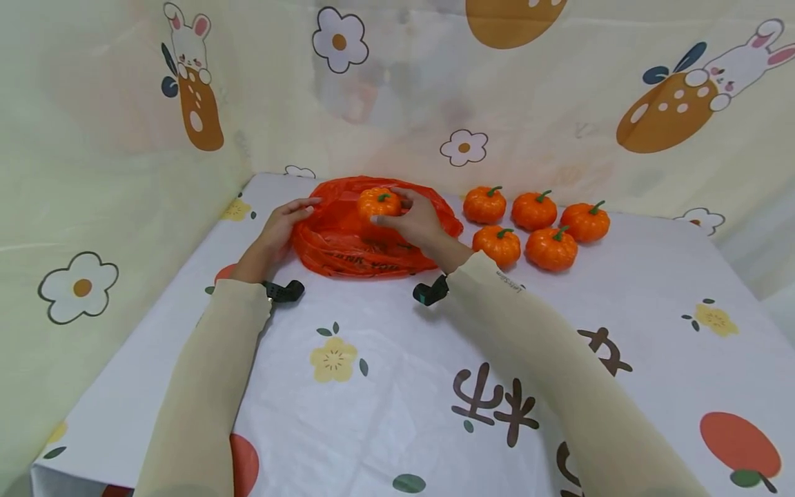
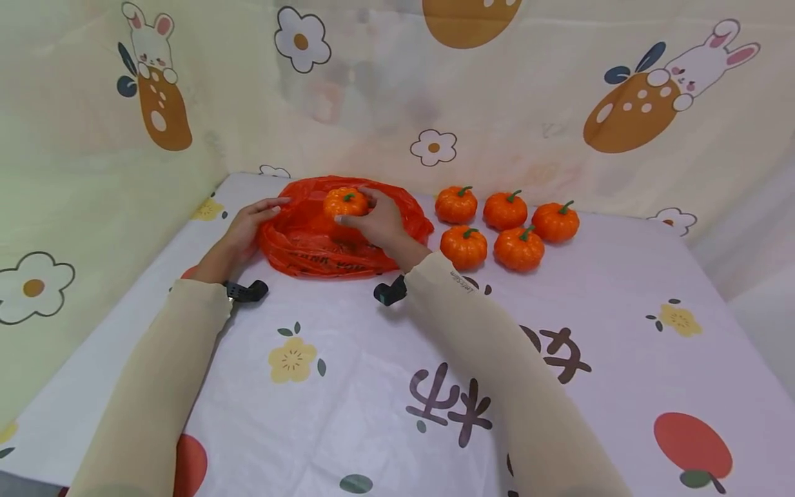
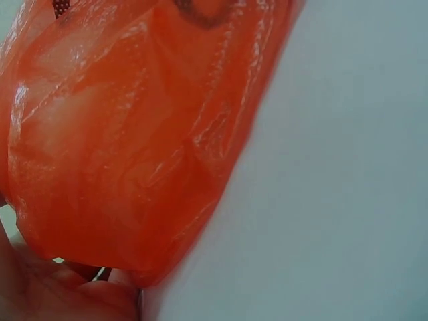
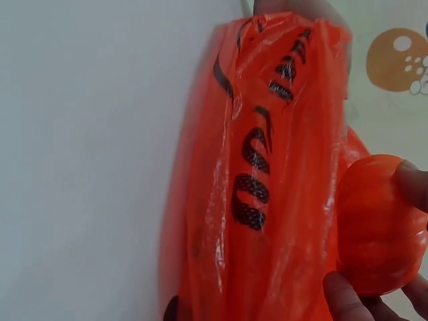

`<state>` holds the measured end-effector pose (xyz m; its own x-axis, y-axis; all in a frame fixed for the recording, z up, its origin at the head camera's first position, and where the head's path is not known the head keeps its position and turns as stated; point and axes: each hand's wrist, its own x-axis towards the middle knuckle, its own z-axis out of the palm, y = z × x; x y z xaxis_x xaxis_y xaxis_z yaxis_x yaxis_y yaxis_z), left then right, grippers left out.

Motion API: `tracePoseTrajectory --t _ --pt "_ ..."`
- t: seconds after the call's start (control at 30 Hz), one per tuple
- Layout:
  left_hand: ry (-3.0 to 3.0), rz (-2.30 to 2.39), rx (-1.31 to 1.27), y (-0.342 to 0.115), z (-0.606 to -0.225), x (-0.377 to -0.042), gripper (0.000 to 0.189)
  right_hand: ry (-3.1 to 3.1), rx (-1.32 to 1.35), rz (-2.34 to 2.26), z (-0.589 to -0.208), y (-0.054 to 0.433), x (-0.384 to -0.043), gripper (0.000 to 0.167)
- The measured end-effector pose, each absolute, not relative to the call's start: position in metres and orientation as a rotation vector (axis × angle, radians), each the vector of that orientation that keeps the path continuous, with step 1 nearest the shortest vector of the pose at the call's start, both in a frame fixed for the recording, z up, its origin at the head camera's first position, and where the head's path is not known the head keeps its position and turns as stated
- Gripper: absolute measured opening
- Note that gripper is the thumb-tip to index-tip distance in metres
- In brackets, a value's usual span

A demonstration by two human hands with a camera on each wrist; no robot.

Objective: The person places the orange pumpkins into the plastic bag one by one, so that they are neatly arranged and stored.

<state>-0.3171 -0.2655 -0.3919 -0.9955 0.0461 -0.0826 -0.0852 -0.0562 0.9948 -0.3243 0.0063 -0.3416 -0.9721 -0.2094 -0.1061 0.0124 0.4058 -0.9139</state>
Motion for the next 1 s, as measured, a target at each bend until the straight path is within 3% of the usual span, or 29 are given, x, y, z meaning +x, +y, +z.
tracePoseTrajectory --t 1.0 --pt "2.070 2.255 -0.038 -0.268 -0.395 -0.319 0.035 2.458 -0.050 -1.536 -0.365 -0.056 -0.356 0.076"
